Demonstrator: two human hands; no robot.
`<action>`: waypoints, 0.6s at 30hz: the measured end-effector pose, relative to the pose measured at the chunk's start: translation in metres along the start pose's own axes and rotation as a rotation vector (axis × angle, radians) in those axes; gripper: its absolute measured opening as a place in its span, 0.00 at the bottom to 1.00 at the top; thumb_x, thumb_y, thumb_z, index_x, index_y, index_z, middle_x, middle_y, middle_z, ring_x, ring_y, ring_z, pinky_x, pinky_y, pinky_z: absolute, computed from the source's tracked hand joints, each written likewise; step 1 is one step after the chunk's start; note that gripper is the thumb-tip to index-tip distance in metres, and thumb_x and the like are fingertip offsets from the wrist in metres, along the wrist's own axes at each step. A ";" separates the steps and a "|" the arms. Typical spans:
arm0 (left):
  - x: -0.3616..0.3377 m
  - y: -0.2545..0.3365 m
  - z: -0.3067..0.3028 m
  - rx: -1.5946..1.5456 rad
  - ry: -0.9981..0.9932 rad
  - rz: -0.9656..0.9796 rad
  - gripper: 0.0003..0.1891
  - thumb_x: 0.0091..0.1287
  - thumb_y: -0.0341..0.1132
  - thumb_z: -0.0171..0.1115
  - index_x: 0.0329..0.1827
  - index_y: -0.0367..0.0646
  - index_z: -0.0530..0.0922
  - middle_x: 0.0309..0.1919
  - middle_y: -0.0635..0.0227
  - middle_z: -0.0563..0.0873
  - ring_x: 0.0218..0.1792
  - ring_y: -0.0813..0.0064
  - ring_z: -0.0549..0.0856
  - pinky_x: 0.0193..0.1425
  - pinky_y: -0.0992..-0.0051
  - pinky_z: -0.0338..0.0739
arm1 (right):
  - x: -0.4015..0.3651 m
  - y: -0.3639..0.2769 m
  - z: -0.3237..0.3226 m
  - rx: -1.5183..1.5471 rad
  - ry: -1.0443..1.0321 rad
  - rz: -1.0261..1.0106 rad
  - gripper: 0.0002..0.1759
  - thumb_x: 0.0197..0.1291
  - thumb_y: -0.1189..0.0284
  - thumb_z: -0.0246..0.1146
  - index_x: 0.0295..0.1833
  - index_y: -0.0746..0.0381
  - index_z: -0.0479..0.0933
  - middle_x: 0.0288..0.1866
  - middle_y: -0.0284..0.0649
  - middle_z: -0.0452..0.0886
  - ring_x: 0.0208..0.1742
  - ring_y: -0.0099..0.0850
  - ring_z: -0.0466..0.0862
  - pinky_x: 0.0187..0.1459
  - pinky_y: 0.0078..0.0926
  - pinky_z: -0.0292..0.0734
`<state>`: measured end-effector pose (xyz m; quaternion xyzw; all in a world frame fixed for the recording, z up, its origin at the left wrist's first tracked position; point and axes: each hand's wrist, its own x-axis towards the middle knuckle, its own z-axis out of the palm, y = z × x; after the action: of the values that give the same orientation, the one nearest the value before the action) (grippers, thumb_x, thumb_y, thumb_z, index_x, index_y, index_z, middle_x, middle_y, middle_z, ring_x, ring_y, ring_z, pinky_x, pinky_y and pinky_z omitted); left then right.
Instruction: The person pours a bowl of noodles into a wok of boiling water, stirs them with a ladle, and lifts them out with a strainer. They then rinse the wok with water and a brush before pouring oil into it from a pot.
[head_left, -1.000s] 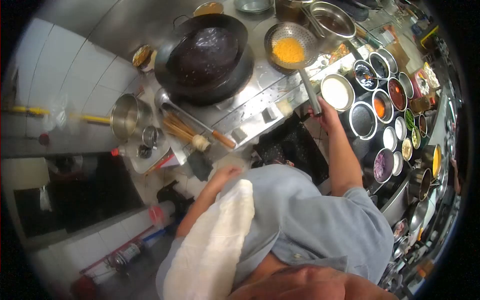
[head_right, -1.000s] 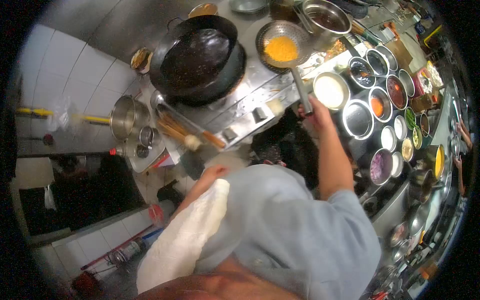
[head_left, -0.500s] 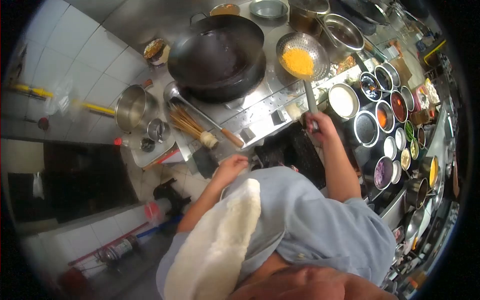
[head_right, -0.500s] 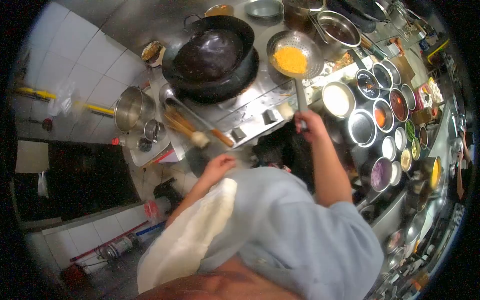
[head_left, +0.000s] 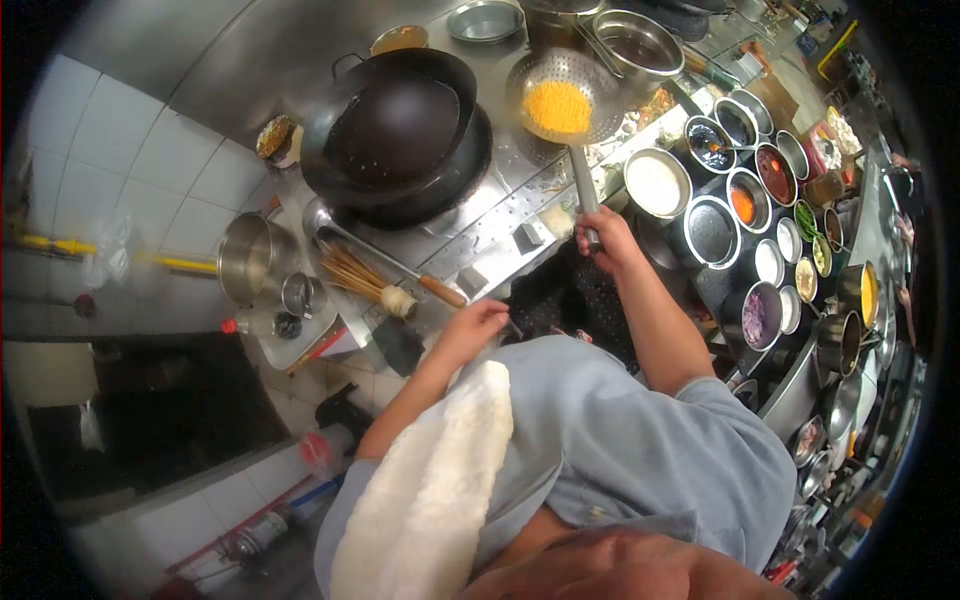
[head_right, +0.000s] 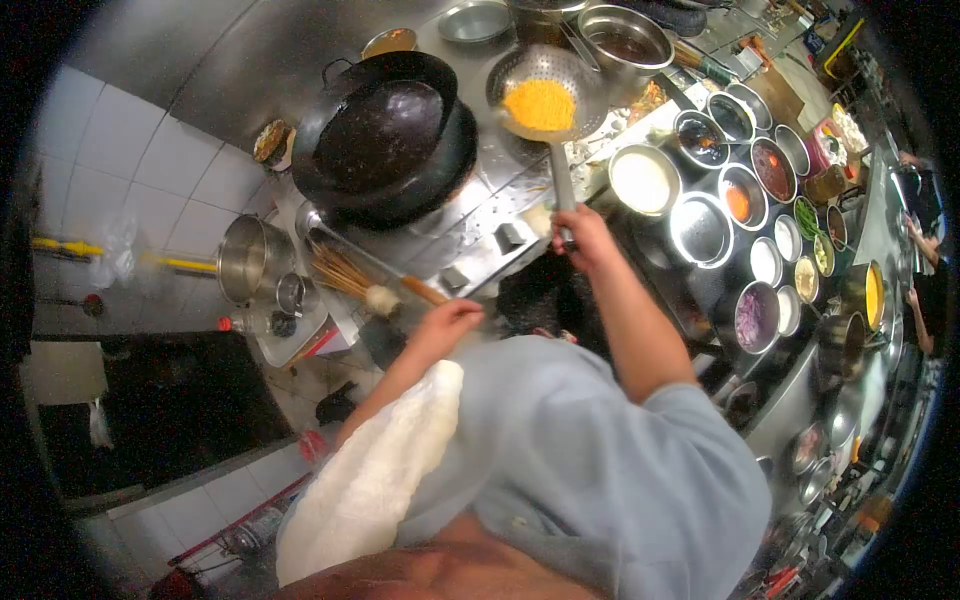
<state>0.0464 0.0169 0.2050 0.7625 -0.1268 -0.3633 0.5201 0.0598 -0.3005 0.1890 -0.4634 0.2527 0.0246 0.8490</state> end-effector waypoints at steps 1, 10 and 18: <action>0.001 -0.004 0.002 0.003 -0.001 -0.005 0.15 0.70 0.37 0.63 0.54 0.38 0.81 0.44 0.62 0.88 0.46 0.75 0.85 0.53 0.76 0.78 | 0.005 -0.002 0.000 0.005 0.001 0.003 0.08 0.59 0.76 0.60 0.42 0.64 0.70 0.26 0.38 0.74 0.19 0.27 0.75 0.19 0.26 0.71; -0.001 -0.010 0.008 -0.114 0.038 -0.028 0.15 0.71 0.36 0.62 0.55 0.35 0.80 0.46 0.62 0.88 0.48 0.76 0.86 0.54 0.77 0.78 | -0.003 -0.029 0.000 -0.053 -0.008 0.045 0.09 0.58 0.76 0.60 0.44 0.65 0.71 0.25 0.37 0.73 0.18 0.26 0.74 0.18 0.25 0.70; 0.000 0.000 0.012 -0.263 -0.058 0.072 0.16 0.73 0.36 0.61 0.58 0.36 0.79 0.48 0.63 0.88 0.51 0.78 0.84 0.57 0.77 0.78 | -0.084 -0.020 0.012 -0.041 -0.137 0.072 0.21 0.56 0.76 0.60 0.55 0.68 0.67 0.25 0.38 0.73 0.17 0.27 0.73 0.18 0.24 0.69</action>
<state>0.0383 0.0085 0.2028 0.6719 -0.1202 -0.3799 0.6243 -0.0034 -0.2861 0.2477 -0.4684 0.2100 0.0918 0.8533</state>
